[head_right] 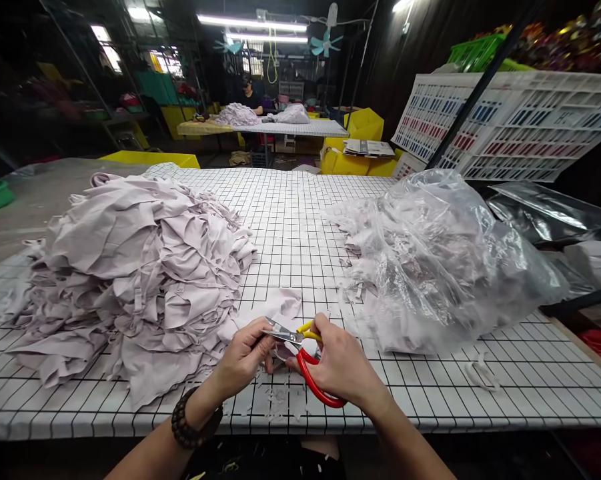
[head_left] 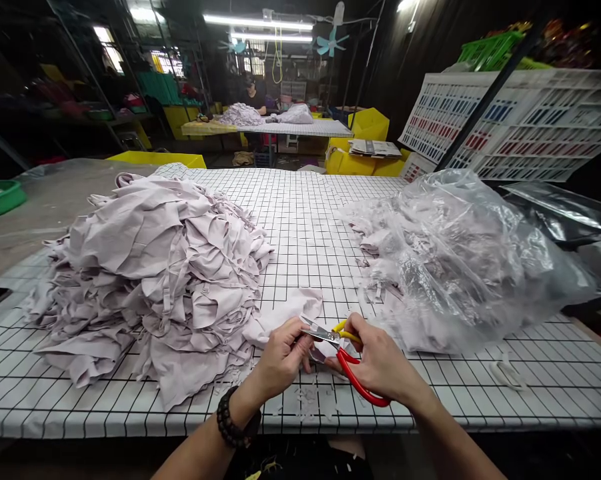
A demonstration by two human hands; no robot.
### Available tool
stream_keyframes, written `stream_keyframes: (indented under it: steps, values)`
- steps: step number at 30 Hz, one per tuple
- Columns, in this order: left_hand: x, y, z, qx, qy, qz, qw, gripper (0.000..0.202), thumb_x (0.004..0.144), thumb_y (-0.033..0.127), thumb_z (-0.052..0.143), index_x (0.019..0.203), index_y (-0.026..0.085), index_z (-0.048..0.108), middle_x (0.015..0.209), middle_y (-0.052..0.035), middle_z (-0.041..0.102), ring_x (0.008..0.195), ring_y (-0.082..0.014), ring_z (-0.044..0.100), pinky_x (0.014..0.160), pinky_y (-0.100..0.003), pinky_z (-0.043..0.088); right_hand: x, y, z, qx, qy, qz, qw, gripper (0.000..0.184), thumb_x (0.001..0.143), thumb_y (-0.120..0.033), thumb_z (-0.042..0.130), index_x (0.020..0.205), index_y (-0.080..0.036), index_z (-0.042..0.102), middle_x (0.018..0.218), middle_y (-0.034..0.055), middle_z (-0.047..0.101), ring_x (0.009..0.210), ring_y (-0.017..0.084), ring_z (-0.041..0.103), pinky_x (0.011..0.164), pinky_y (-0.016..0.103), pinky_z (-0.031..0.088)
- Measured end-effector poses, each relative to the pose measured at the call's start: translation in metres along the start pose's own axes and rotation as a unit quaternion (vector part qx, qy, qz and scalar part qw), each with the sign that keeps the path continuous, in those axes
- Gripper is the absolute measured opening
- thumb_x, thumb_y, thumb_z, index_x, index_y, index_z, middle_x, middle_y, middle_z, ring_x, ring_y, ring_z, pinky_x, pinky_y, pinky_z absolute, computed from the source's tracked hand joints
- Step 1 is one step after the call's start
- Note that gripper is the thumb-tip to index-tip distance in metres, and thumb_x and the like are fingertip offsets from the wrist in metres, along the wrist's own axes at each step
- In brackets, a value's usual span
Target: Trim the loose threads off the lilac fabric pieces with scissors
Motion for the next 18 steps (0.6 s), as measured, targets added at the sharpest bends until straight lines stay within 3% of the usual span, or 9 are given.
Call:
stream_keyframes:
  steps: [11,18]
  values:
    - [-0.0006,0.0022,0.0023,0.000,-0.011,-0.012,1.000,0.025,0.093,0.035,0.044,0.085,0.015,0.058,0.085,-0.0010,0.050,0.046,-0.0051,0.055,0.043,-0.019,0.042,-0.0020,0.0052,0.0034,0.036,-0.018,0.009,0.999,0.035,0.071,-0.037,0.066,0.073,-0.024,0.034,0.057,-0.0076,0.044,0.050,0.011,0.037,0.047,0.023,0.029]
    - [-0.0006,0.0024,0.0034,-0.030,-0.011,-0.025,0.999,0.026,0.091,0.037,0.046,0.083,0.015,0.057,0.087,-0.0022,0.052,0.044,-0.0052,0.055,0.041,-0.019,0.040,-0.0039,0.0091,0.0035,0.017,0.014,0.003,1.000,0.033,0.068,-0.034,0.066,0.072,-0.024,0.035,0.056,-0.0064,0.047,0.049,0.012,0.037,0.046,0.024,0.027]
Point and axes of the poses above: each hand's wrist, its own x-axis towards the middle knuckle, its own z-axis out of the palm, y = z × x, the point moved 5 cm from there along x, towards the middle knuckle
